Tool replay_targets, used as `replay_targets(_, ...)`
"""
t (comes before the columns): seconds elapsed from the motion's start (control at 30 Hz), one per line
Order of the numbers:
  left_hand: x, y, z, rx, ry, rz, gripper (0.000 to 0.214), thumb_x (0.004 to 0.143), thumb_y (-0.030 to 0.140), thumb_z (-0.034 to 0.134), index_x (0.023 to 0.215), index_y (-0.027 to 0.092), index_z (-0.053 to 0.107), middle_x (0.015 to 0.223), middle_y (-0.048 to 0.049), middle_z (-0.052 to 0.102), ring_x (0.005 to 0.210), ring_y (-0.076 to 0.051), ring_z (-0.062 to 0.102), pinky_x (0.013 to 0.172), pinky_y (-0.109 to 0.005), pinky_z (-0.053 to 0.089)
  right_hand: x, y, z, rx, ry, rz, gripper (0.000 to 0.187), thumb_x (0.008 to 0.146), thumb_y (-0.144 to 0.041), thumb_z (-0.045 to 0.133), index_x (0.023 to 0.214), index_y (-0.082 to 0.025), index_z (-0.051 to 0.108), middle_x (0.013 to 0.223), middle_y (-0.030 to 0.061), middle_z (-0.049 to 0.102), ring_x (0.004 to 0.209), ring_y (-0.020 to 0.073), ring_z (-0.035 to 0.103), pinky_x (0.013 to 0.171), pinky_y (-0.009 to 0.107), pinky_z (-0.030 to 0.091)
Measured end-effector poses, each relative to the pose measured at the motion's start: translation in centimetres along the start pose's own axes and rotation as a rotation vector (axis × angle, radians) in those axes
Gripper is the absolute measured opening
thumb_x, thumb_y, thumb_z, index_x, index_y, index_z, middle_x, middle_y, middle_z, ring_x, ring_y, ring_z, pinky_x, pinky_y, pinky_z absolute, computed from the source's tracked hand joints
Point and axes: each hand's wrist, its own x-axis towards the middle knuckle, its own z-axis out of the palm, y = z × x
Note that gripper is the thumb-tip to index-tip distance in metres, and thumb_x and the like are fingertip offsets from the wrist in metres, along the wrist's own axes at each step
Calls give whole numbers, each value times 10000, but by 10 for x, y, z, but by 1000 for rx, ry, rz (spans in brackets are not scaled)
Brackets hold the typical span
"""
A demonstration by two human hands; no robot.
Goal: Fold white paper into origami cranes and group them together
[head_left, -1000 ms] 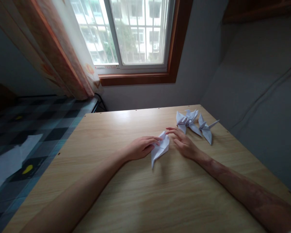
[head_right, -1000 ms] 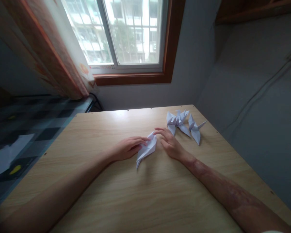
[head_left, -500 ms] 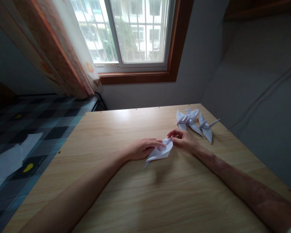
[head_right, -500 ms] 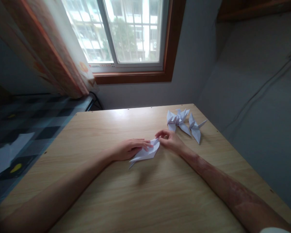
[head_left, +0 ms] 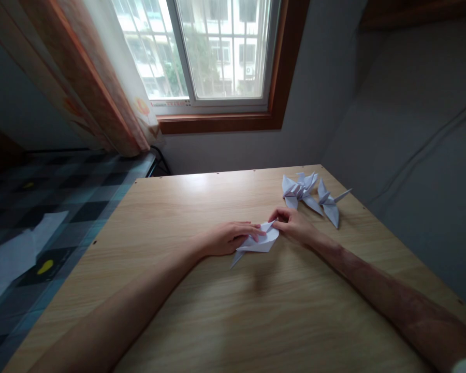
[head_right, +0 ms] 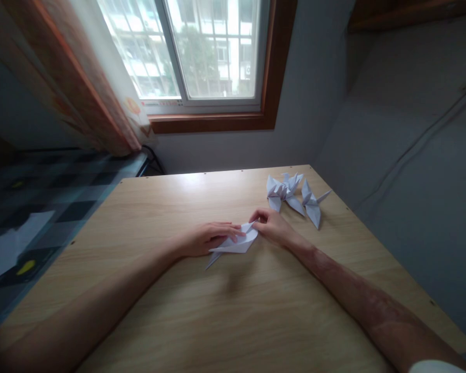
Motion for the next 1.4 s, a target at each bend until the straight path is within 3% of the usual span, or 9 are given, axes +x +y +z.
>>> replay_targets(0.23, 1, 5, 0, 123, 0, 43, 461, 1093, 118, 455, 1472, 280, 662, 1659, -51, 583, 1534, -217, 561, 1345, -414, 391, 0, 5, 1, 17, 32, -50, 206, 869, -322, 649, 956, -207, 797, 903, 35, 759, 865, 219, 655, 771, 322, 475)
replay_targets(0.43, 0, 0, 4, 228, -26, 36, 579, 1102, 148, 454, 1660, 297, 490, 1725, -52, 497, 1598, -232, 479, 1346, -397, 380, 0, 17, 9, 43, 138, -49, 259, 930, -406, 674, 1064, -202, 761, 768, 2, 655, 709, 187, 581, 616, 288, 418)
replay_targets(0.63, -1, -2, 3, 273, -46, 26, 625, 1095, 160, 453, 1706, 285, 420, 1761, -65, 434, 1602, -261, 469, 1338, -419, 382, -3, 11, 8, -10, 134, -50, 270, 967, -458, 652, 965, -209, 756, 783, 23, 686, 721, 199, 610, 650, 303, 474)
replay_targets(0.8, -2, 0, 3, 319, -49, -8, 597, 1115, 210, 439, 1708, 267, 413, 1775, -74, 406, 1588, -289, 479, 1320, -439, 397, -3, 9, 9, -98, 162, -104, 274, 917, -467, 748, 1012, -210, 737, 747, -1, 632, 701, 189, 575, 627, 295, 431)
replay_targets(0.93, -2, 1, 5, 343, -15, -36, 594, 1096, 195, 461, 1686, 260, 438, 1773, -77, 415, 1555, -294, 505, 1309, -444, 405, -2, 10, 10, -160, 175, -119, 300, 917, -495, 764, 1010, -212, 734, 714, -20, 582, 671, 180, 540, 610, 297, 389)
replay_targets(1.1, 1, 1, 3, 313, 25, -28, 507, 1076, 182, 508, 1574, 258, 560, 1694, -99, 528, 1472, -293, 572, 1250, -452, 457, -5, 2, 7, -251, 158, -159, 300, 931, -478, 747, 806, -210, 697, 708, -9, 570, 680, 178, 516, 621, 310, 366)
replay_targets(1.23, 1, -1, -2, 254, 134, -35, 307, 1083, 233, 546, 1318, 233, 743, 1457, -136, 701, 1280, -285, 672, 1112, -428, 541, -7, -2, 6, -260, 151, -174, 247, 936, -390, 703, 759, -218, 688, 715, 3, 598, 691, 185, 533, 635, 316, 384)
replay_targets(1.4, 2, -3, -5, 91, 220, 7, 319, 1115, 308, 523, 1129, 213, 827, 1206, -140, 787, 1120, -239, 710, 1006, -368, 571, -8, 0, 5, -236, 155, -154, 250, 944, -379, 684, 752, -219, 691, 719, 6, 620, 680, 183, 533, 627, 318, 385)
